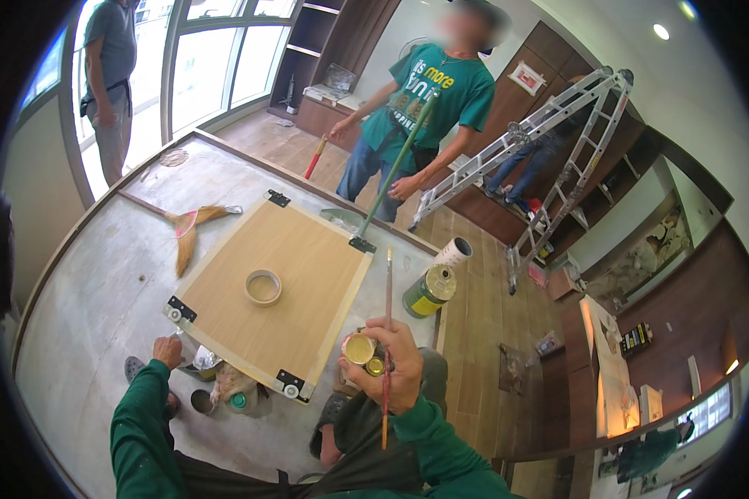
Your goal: The person sits on the floor and mixes a yellowish liquid in a small container using a paintbrush. They repeatedly dip the brush into a larger paint can and stir the contents of the small container, occasionally using a syringe to transfer liquid.
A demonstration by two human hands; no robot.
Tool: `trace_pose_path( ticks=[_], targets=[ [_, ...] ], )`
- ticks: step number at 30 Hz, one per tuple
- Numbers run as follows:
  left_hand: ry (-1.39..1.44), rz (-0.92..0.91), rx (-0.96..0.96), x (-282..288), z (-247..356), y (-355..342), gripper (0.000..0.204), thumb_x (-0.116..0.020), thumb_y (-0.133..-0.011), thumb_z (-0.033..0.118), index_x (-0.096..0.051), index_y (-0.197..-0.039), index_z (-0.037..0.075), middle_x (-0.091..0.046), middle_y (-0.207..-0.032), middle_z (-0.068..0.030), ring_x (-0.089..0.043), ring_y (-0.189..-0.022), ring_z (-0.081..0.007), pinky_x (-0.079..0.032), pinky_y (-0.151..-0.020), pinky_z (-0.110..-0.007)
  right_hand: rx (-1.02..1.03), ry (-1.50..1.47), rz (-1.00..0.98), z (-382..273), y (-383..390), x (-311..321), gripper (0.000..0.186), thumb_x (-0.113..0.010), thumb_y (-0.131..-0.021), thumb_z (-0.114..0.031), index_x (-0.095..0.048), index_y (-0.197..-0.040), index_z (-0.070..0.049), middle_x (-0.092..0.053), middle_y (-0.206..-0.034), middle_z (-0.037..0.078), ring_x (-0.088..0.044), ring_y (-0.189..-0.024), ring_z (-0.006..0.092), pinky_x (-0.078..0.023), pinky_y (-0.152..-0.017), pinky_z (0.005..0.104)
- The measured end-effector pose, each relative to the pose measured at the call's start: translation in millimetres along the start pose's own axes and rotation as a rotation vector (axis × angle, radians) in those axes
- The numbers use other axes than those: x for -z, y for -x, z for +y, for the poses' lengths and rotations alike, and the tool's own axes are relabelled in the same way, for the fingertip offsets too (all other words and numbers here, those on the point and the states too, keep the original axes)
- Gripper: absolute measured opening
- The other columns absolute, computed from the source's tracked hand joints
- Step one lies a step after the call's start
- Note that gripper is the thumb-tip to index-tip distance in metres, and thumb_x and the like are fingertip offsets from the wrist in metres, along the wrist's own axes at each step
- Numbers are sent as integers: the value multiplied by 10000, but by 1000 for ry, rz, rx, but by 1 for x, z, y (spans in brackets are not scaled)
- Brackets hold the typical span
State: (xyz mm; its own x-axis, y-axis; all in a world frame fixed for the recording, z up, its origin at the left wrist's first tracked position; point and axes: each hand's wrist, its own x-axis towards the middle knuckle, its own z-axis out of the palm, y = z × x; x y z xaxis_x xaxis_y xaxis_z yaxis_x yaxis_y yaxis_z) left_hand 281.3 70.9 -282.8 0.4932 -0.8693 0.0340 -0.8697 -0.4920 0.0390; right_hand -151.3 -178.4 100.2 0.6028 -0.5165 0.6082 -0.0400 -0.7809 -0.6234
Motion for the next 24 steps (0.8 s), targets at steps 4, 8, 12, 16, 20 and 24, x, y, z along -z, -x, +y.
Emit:
trace_pose_path(
  ticks=[4, 8, 12, 16, 20, 24],
  targets=[
    [7, -71, 27, -13, -8, -5, 104, -697, -708, 141, -751, -719, 53, -729, -807, -191, -735, -789, -357, -577, -695, -457, 40, 37, 3, -3, -3, -5, 507, -898, -709, -69, -645, -1147, -29, -599, -1175, 174, -650, -1028, 252, -536, -890, 349],
    [57, -101, 21, -21, -12, -8, 134, -708, -707, 138, -756, -770, 29, -736, -868, -205, -732, -813, -372, -590, -730, -468, 54, 43, 6, -5, -5, -6, 505, -898, -699, -62, -652, -1139, -34, -601, -1174, 169, -661, -1014, 254, -548, -872, 343],
    [127, -128, 133, -19, -12, -9, 160, -710, -710, 126, -749, -812, 8, -734, -906, -219, -728, -849, -386, -591, -761, -487, 48, 41, 19, -10, -4, -3, 497, -894, -700, -60, -655, -1135, -36, -608, -1169, 169, -656, -1024, 260, -541, -875, 352],
    [131, -195, 72, 1, 7, -11, 188, -706, -720, 130, -745, -851, 1, -727, -926, -233, -727, -872, -394, -589, -766, -489, 50, 76, 28, -8, -1, 5, 491, -893, -698, -59, -656, -1127, -37, -612, -1170, 173, -653, -1036, 272, -536, -877, 358],
    [166, -129, 40, -23, 1, -12, 206, -694, -731, 134, -726, -891, 8, -720, -946, -232, -718, -873, -406, -580, -767, -499, 40, 65, 31, -10, -4, 4, 485, -897, -702, -105, -661, -1122, -43, -621, -1164, 178, -651, -1046, 294, -534, -888, 375],
    [189, 20, 155, -49, -52, 0, 134, -662, -776, 184, -667, -825, 60, -690, -874, -192, -684, -845, -402, -545, -731, -546, 174, 153, 33, -14, -17, -8, 485, -889, -709, -153, -658, -1121, -41, -633, -1150, 187, -647, -1050, 309, -525, -921, 398]
  ],
)
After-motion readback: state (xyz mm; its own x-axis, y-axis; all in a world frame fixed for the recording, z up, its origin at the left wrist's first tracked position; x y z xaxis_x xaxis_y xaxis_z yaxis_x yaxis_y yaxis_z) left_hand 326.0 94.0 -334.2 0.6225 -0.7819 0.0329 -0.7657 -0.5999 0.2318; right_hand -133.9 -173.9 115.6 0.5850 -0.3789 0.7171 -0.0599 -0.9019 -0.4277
